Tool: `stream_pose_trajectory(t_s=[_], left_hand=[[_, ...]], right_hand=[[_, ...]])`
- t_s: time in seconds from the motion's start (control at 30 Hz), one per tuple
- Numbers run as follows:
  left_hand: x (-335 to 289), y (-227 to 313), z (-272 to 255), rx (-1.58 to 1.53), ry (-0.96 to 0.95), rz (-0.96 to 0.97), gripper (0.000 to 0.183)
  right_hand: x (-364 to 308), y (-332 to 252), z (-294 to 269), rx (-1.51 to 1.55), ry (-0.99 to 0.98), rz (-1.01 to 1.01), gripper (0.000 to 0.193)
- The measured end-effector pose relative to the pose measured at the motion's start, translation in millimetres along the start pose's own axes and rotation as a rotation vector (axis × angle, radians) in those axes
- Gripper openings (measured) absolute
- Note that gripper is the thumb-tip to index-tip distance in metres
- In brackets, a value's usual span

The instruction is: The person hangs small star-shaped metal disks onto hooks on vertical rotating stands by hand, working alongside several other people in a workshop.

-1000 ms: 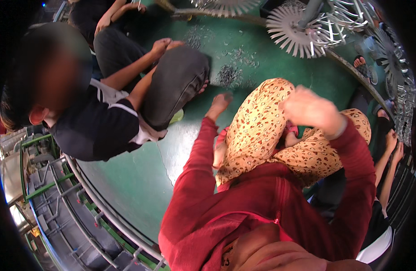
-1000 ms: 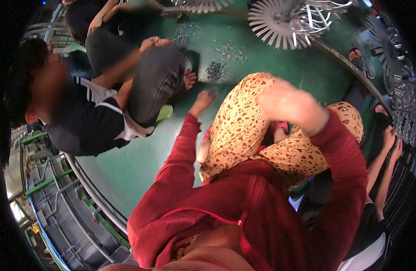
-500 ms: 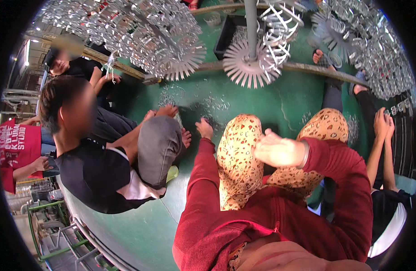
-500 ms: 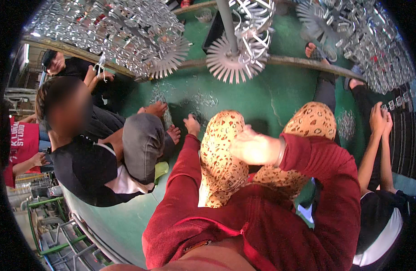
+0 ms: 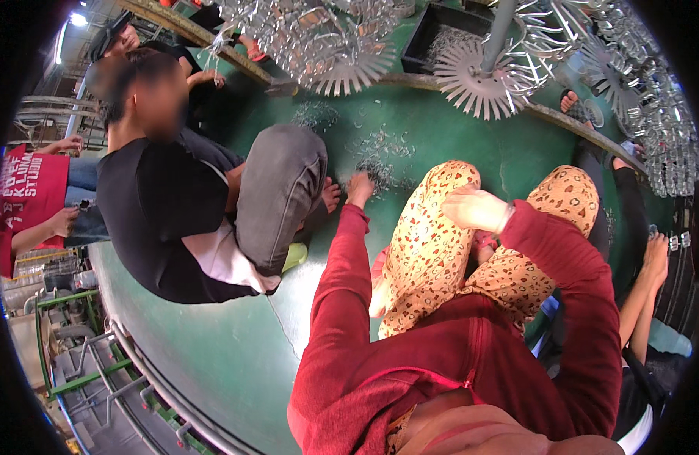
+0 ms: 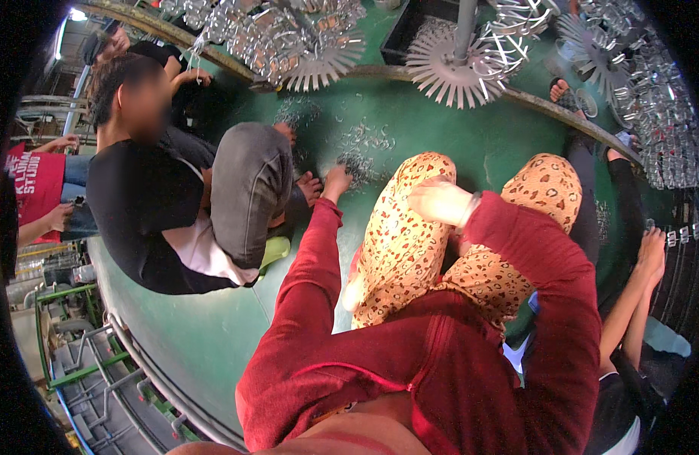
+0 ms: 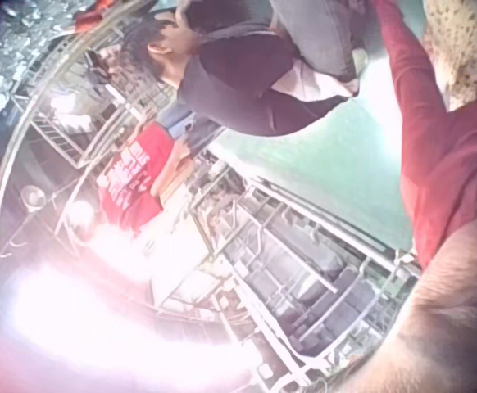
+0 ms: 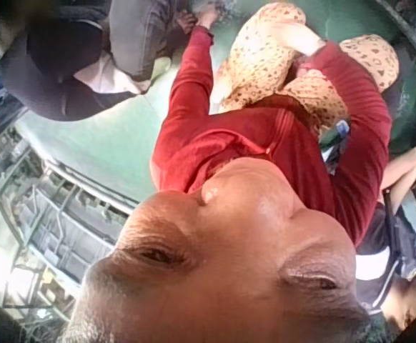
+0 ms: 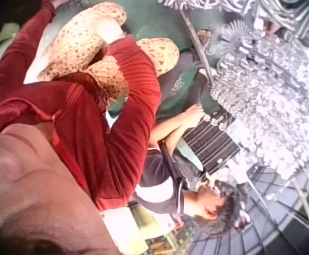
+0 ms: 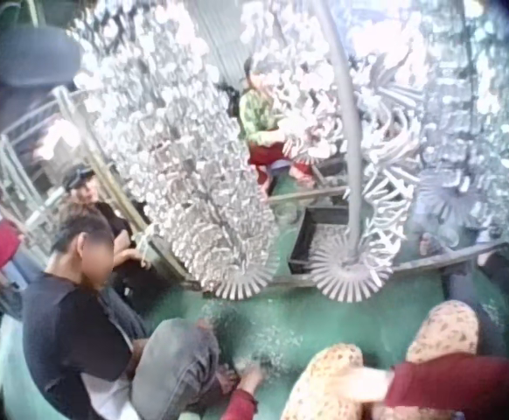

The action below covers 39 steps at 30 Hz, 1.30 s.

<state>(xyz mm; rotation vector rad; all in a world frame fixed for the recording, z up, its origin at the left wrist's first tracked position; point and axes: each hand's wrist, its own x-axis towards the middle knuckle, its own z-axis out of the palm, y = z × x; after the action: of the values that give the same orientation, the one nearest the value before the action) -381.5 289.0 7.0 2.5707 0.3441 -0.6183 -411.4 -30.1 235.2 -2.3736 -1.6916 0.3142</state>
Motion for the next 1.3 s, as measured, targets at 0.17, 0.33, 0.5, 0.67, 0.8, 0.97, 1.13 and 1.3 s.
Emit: stream_pose_trajectory(t_s=[0.17, 0.33, 0.5, 0.67, 0.8, 0.97, 1.13, 1.3], left_hand=[[-17.4, 33.0, 26.9, 0.1, 0.145, -0.176, 0.034], [-29.7, 62.9, 6.4, 0.093, 0.019, -0.178, 0.032], [-96.9, 124.5, -48.7, -0.303, 0.101, 0.244, 0.037], [-144.7, 183.6, -80.0, -0.413, 0.265, 0.401, 0.045], [-112.2, 192.2, -50.3, -0.003, 0.455, 0.582, 0.038], [-146.0, 217.7, -80.1, -0.306, 0.316, 0.402, 0.044], [-151.7, 173.9, -66.6, -0.376, 0.639, 0.505, 0.032], [-227.8, 177.1, -189.2, -0.56, 0.814, 0.703, 0.017]], right_hand=[[-4.5, -9.2, 5.0, -0.182, 0.089, 0.028, 0.007], [-14.7, -20.1, 7.0, -0.233, 0.142, -0.051, 0.008], [-13.1, -19.2, 11.6, -0.259, -0.031, 0.035, 0.007], [-6.9, -26.0, 13.5, -0.441, 0.045, -0.113, 0.008], [-1.5, -40.3, -1.4, -0.513, 0.178, -0.219, 0.008], [-16.1, -10.1, -62.4, 0.026, 0.059, -0.226, 0.021], [-46.0, -19.8, -213.3, 0.523, -0.215, 0.028, 0.027], [-72.4, -34.9, -275.7, 0.617, -0.402, -0.122, 0.03]])
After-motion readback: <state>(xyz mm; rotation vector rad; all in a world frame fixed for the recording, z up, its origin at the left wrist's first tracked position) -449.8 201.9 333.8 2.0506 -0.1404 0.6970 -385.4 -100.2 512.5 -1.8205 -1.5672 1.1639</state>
